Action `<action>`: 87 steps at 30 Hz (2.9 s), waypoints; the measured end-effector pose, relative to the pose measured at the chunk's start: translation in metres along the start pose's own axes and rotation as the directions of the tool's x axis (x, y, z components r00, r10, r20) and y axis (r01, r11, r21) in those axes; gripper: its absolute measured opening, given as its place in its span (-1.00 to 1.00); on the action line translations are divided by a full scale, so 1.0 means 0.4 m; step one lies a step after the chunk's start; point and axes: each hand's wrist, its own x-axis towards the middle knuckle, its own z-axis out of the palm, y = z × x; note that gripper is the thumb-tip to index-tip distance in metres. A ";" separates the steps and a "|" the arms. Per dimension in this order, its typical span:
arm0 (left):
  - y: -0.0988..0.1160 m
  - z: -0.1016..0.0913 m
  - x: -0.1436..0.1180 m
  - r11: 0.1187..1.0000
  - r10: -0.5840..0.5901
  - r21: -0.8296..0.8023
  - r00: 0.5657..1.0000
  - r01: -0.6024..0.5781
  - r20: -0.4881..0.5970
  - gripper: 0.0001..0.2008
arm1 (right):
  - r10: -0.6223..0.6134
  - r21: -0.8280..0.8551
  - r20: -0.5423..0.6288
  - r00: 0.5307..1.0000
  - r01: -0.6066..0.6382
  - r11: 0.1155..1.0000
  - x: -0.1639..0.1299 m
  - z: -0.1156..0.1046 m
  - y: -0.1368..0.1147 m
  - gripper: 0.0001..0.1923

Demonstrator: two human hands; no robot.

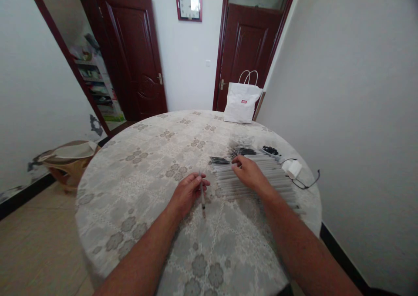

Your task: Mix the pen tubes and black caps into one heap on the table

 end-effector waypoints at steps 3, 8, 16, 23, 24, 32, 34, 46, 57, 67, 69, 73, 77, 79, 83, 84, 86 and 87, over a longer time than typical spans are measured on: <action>-0.001 -0.001 0.003 1.000 0.017 0.024 1.000 -0.016 -0.023 -0.55 | -0.004 -0.072 0.014 1.000 0.005 0.997 0.057 -0.058 0.010 -0.76; -0.002 0.004 0.005 0.999 0.027 0.018 0.999 -0.027 -0.032 -0.52 | 0.119 -0.189 -0.098 0.988 -0.135 0.973 0.189 -0.115 0.049 -0.67; -0.008 -0.004 0.011 1.000 0.029 0.013 0.999 -0.028 -0.038 -0.56 | 0.235 -0.168 -0.298 0.925 -0.293 0.941 0.307 -0.109 0.094 -0.53; -0.002 -0.004 0.018 0.997 0.079 -0.003 0.987 -0.080 -0.139 -0.54 | 0.128 -0.098 -0.210 0.969 -0.152 0.984 0.169 -0.057 0.014 -0.65; -0.001 -0.003 0.019 0.996 0.082 -0.026 0.985 -0.087 -0.152 -0.53 | 0.090 -0.066 -0.161 0.983 -0.102 0.993 0.129 -0.038 -0.003 -0.68; -0.007 -0.004 0.028 0.986 0.118 -0.097 0.972 -0.139 -0.203 -0.52 | 0.026 0.442 0.266 0.964 -0.145 0.885 -0.075 0.126 -0.087 -0.48; -0.006 -0.006 0.028 0.980 0.142 -0.105 0.966 -0.167 -0.216 -0.53 | 0.057 0.529 0.315 0.947 -0.225 0.818 -0.079 0.149 -0.088 -0.47; -0.004 -0.018 0.036 0.975 0.153 -0.114 0.947 -0.191 -0.284 -0.55 | 0.166 0.698 0.343 0.924 -0.370 0.613 -0.084 0.173 -0.111 -0.60; -0.015 -0.023 0.041 0.977 0.178 -0.067 0.943 -0.204 -0.280 -0.55 | 0.164 0.705 0.312 0.936 -0.343 0.621 -0.083 0.187 -0.097 -0.47; -0.011 -0.020 0.041 0.975 0.185 -0.061 0.933 -0.213 -0.308 -0.55 | 0.166 0.732 0.281 0.945 -0.323 0.600 -0.082 0.179 -0.101 -0.62; -0.011 -0.019 0.041 0.976 0.184 -0.054 0.934 -0.210 -0.307 -0.54 | 0.163 0.720 0.330 0.930 -0.360 0.593 -0.082 0.183 -0.098 -0.53; -0.008 -0.019 0.038 0.977 0.184 -0.049 0.933 -0.209 -0.310 -0.55 | 0.114 0.685 0.314 0.943 -0.308 0.660 -0.077 0.189 -0.089 -0.65; -0.008 -0.021 0.037 0.973 0.194 -0.059 0.932 -0.222 -0.307 -0.55 | 0.141 0.726 0.295 0.945 -0.318 0.609 -0.078 0.188 -0.088 -0.63; -0.009 -0.021 0.037 0.973 0.196 -0.059 0.934 -0.223 -0.298 -0.55 | 0.163 0.733 0.336 0.928 -0.366 0.574 -0.080 0.189 -0.089 -0.59; -0.012 -0.021 0.037 0.975 0.198 -0.043 0.935 -0.220 -0.293 -0.55 | 0.150 0.704 0.367 0.918 -0.379 0.601 -0.081 0.189 -0.092 -0.50; -0.012 -0.021 0.037 0.975 0.199 -0.040 0.934 -0.220 -0.298 -0.55 | 0.142 0.699 0.351 0.925 -0.360 0.618 -0.080 0.188 -0.093 -0.55; -0.011 -0.021 0.037 0.974 0.199 -0.040 0.930 -0.221 -0.310 -0.57 | 0.131 0.705 0.315 0.940 -0.324 0.630 -0.079 0.183 -0.096 -0.65; -0.011 -0.021 0.037 0.974 0.198 -0.041 0.929 -0.222 -0.312 -0.58 | 0.133 0.717 0.307 0.942 -0.321 0.619 -0.078 0.181 -0.097 -0.64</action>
